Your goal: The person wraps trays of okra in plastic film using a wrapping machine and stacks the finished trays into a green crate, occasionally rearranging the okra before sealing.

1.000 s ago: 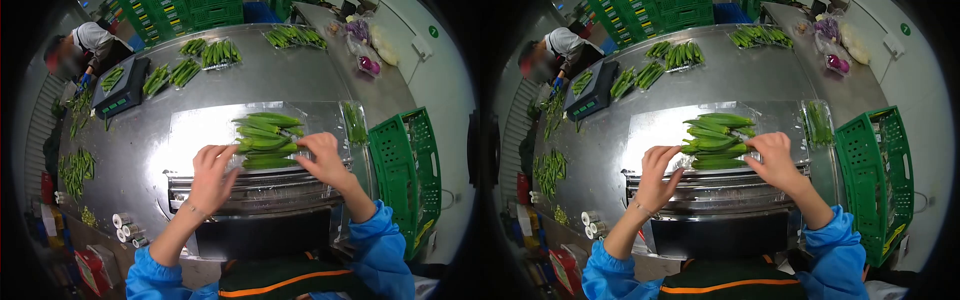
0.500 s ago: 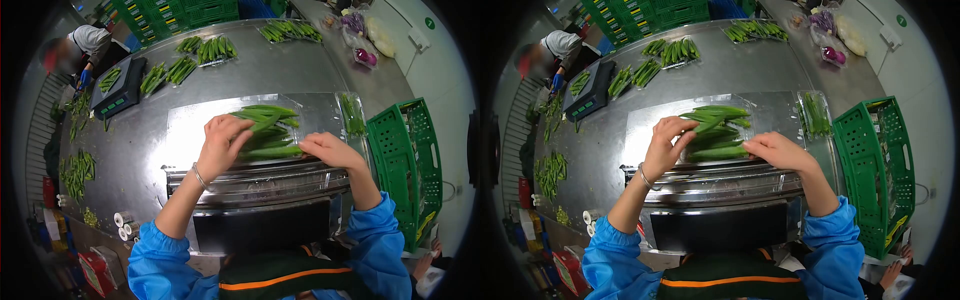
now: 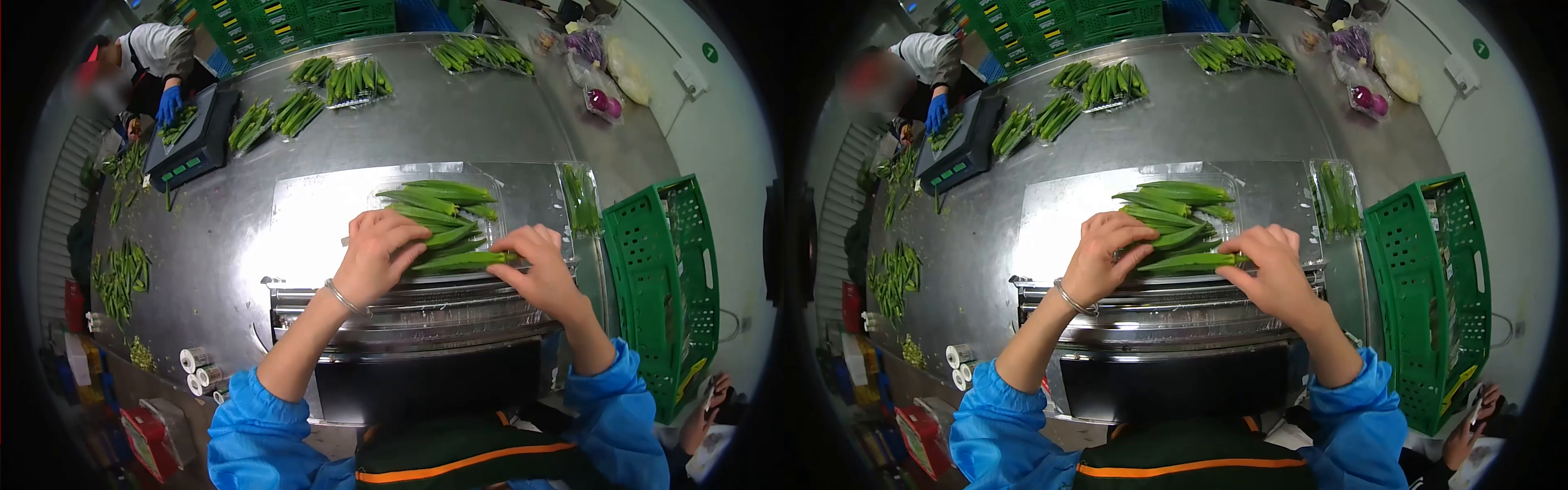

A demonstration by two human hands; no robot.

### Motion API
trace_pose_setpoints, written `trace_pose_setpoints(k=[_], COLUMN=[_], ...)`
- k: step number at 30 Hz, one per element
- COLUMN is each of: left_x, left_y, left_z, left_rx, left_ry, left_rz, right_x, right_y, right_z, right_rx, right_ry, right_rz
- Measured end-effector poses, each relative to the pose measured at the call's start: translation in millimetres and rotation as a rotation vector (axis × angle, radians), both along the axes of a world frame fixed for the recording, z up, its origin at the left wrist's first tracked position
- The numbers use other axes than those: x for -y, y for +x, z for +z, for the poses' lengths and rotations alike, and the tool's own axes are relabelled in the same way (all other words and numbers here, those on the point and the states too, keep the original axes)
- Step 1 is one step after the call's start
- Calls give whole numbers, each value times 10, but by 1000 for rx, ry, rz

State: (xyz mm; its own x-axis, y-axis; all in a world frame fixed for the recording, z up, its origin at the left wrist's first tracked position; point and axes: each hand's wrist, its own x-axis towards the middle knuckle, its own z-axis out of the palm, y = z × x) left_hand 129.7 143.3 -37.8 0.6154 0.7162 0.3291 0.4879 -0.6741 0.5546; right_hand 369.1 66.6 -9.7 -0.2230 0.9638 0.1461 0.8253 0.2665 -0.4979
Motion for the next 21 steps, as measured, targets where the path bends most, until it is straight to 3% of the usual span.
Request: trace_pose_setpoints(k=[6, 8, 13, 16, 18, 21], left_x=[270, 439, 627, 700, 741, 729], left_y=[-25, -34, -122, -256, -342, -397], left_z=[184, 364, 352, 326, 278, 283], left_rx=[131, 149, -62, 114, 309, 387], left_ry=[47, -80, -46, -281, -572, -752], left_rz=[87, -60, -87, 93, 249, 345], right_x=[299, 339, 285, 167, -27, -243], right_y=[-1, -67, -256, -175, -49, -17], right_z=[92, 56, 61, 74, 35, -128], right_rx=[-78, -107, -232, -288, -126, 81], right_ry=[8, -23, -52, -74, 66, 103], right_rz=[-1, 4, 103, 21, -70, -65])
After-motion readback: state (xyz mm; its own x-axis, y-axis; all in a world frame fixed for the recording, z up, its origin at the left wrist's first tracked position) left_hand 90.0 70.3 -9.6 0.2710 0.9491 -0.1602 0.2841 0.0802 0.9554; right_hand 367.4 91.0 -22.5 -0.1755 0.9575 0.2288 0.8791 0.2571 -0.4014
